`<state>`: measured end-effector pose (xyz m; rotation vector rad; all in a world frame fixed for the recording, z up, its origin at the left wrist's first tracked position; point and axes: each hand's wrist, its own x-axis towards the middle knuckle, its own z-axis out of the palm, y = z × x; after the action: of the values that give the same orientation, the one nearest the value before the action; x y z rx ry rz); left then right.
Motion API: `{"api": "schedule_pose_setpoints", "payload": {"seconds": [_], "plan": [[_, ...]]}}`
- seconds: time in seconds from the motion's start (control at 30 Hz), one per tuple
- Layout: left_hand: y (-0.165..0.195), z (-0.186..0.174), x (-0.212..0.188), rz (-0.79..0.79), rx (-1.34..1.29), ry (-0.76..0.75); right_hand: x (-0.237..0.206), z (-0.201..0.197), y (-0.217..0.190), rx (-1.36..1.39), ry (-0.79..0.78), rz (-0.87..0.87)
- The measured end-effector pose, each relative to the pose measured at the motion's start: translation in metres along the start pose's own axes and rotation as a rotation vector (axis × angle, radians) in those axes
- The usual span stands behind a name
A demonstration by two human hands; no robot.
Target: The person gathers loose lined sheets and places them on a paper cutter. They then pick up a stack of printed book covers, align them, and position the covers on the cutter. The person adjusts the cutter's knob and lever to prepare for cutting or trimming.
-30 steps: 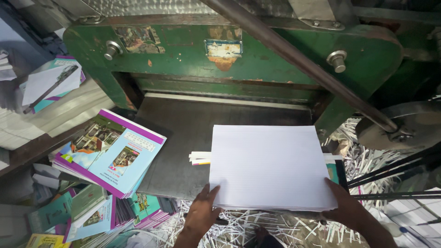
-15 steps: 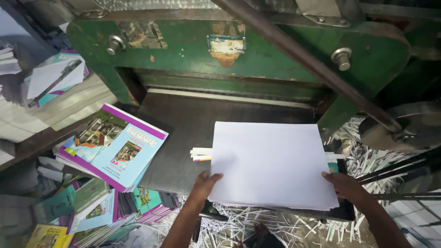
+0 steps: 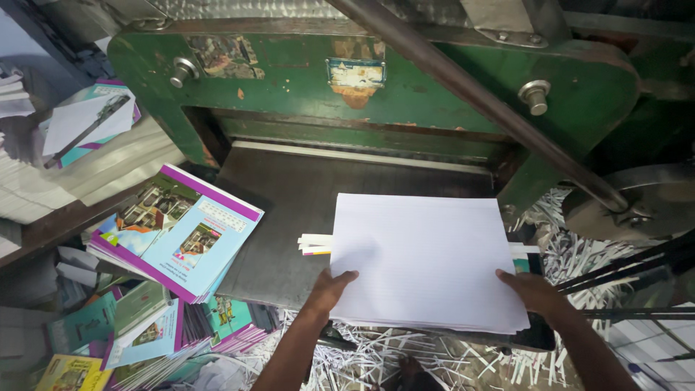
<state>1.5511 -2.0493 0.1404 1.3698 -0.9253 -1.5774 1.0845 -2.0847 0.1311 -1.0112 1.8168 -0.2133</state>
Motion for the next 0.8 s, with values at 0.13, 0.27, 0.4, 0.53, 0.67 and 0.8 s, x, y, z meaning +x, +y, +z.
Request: {"api": "schedule_pose_setpoints", "payload": {"seconds": [0.13,0.27,0.4,0.53,0.67,0.8], "plan": [[0.000,-0.003,0.000,-0.044,-0.047,0.003,0.006,0.006,0.010,-0.132,0.089,-0.092],[-0.003,-0.003,0.004,-0.086,-0.069,0.014,0.020,0.013,0.024,-0.223,0.192,-0.131],[-0.016,-0.005,0.011,-0.011,-0.041,0.025,0.039,0.018,0.038,-0.385,0.334,-0.167],[-0.032,-0.003,0.020,-0.025,0.156,0.119,0.052,0.016,0.048,-0.409,0.369,-0.154],[-0.031,0.004,0.018,0.044,0.588,0.367,0.055,0.018,0.046,-0.387,0.351,-0.118],[-0.007,0.019,0.003,-0.048,0.810,0.375,0.042,0.020,0.038,-0.371,0.327,-0.108]]}}
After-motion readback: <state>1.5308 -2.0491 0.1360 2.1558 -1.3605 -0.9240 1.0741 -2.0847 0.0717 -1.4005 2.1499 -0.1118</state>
